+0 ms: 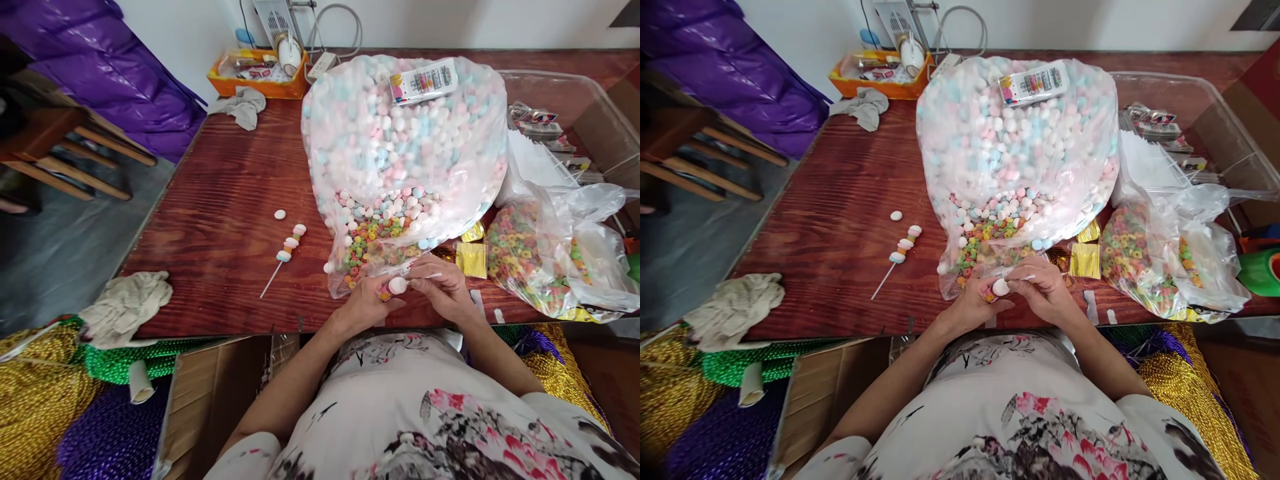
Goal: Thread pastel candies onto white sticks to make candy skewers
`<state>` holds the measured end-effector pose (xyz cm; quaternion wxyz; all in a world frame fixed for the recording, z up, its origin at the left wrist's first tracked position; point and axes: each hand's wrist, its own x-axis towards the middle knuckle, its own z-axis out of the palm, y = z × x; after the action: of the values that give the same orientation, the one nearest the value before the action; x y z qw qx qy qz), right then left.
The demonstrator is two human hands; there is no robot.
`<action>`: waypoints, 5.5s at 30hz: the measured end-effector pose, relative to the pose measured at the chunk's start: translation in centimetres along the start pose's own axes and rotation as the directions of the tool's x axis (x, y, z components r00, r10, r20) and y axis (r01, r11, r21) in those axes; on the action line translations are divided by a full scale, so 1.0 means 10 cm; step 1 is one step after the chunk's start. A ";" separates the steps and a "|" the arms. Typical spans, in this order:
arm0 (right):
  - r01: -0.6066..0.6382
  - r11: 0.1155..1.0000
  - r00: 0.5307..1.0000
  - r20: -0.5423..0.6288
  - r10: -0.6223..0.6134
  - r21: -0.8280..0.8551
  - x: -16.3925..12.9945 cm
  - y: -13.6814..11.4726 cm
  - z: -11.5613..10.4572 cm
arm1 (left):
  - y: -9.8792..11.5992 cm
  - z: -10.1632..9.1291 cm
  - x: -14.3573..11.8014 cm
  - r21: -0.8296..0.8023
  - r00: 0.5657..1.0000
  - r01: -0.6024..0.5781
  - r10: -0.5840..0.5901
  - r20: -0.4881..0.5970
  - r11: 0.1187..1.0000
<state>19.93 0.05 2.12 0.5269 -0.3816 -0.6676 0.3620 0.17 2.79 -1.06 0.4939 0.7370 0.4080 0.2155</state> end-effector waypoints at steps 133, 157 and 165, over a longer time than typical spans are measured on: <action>-0.088 0.996 0.932 -0.349 0.094 0.034 -0.01 0.28 0.47 | 0.07 0.12 -0.03 -0.537 0.911 -0.008 -0.215 -0.351 0.843; 0.513 0.566 0.858 0.385 -0.339 -0.645 -0.22 0.20 0.10 | 0.01 -0.20 -0.15 -0.629 0.754 0.602 -0.091 0.650 0.491; 0.037 0.735 0.978 0.177 0.113 -0.677 -0.46 0.27 0.43 | 0.12 -0.18 -0.31 0.488 0.974 -0.178 0.081 0.213 0.854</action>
<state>16.77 -3.25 -3.00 0.2725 -0.5209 -0.7963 0.1426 -2.46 1.10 1.02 0.3041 0.8829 0.3519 0.0652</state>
